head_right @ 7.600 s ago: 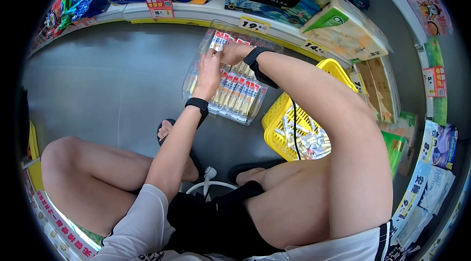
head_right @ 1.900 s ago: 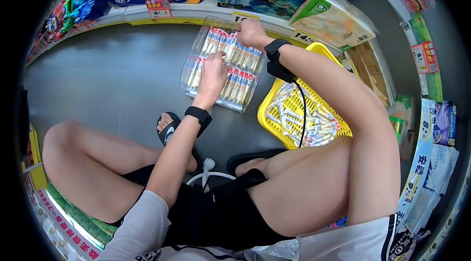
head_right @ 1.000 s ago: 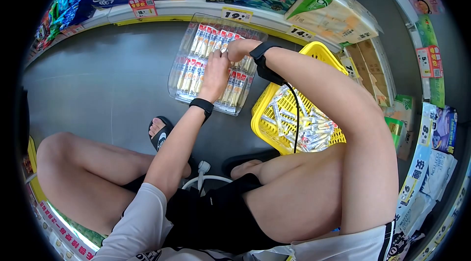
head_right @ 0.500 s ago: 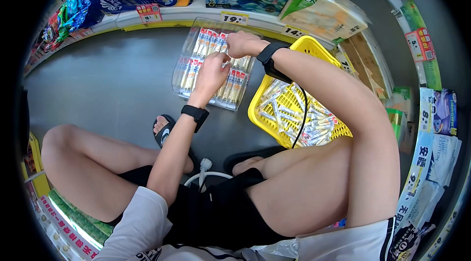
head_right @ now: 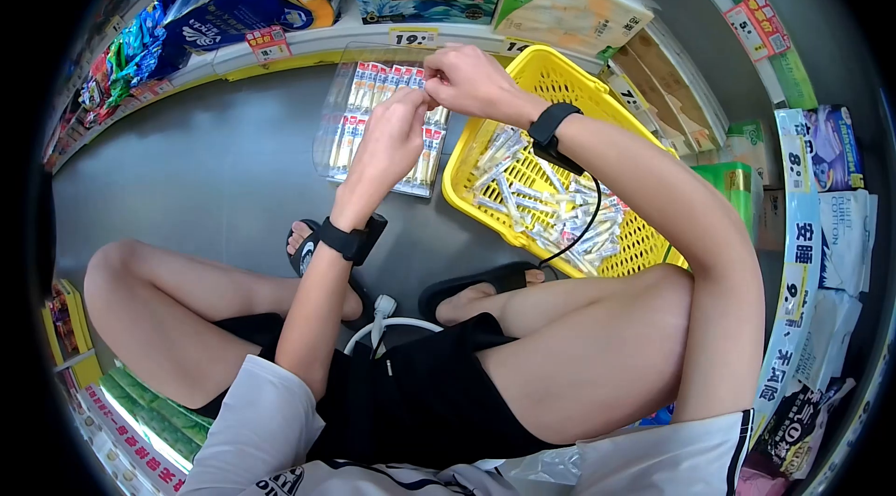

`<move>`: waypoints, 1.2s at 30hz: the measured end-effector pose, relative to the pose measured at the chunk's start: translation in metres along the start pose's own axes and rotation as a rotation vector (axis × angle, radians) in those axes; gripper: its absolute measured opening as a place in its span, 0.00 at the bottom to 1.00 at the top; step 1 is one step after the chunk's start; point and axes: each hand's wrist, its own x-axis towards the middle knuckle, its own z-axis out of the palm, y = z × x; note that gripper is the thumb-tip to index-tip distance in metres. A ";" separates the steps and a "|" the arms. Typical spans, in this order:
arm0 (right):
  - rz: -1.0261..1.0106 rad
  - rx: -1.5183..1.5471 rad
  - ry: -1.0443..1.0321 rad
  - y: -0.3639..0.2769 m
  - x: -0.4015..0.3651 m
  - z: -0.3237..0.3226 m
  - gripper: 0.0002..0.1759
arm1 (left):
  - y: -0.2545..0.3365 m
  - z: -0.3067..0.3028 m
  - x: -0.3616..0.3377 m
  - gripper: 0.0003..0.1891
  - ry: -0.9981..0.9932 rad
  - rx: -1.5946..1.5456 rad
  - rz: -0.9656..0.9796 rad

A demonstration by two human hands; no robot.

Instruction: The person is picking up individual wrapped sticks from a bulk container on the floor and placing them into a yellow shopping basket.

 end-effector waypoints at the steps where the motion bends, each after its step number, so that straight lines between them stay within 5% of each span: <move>1: -0.036 0.010 0.101 0.002 -0.009 -0.002 0.09 | 0.005 0.000 0.000 0.11 -0.045 0.021 0.016; 6: -0.035 -0.067 0.224 0.008 -0.049 -0.014 0.11 | 0.028 0.012 0.001 0.07 -0.091 -0.005 0.117; 12: 0.089 -0.092 0.222 0.031 -0.098 -0.011 0.14 | 0.051 0.030 0.002 0.12 -0.301 0.101 0.229; 18: 0.427 -0.101 -0.088 0.055 -0.154 -0.005 0.14 | 0.047 0.073 0.020 0.12 -0.441 0.105 0.446; 21: 0.604 -0.050 -0.306 0.089 -0.194 0.017 0.13 | 0.061 0.093 0.034 0.09 -0.669 0.200 0.436; 26: 0.593 0.141 -0.746 0.090 -0.240 0.032 0.25 | 0.061 0.144 0.040 0.07 -0.796 0.349 0.517; 31: 0.441 0.313 -0.783 0.079 -0.275 0.063 0.30 | 0.056 0.192 0.041 0.08 -1.005 0.579 0.460; 36: 0.541 0.332 -0.741 0.072 -0.280 0.077 0.30 | 0.045 0.223 0.039 0.09 -1.206 0.707 0.434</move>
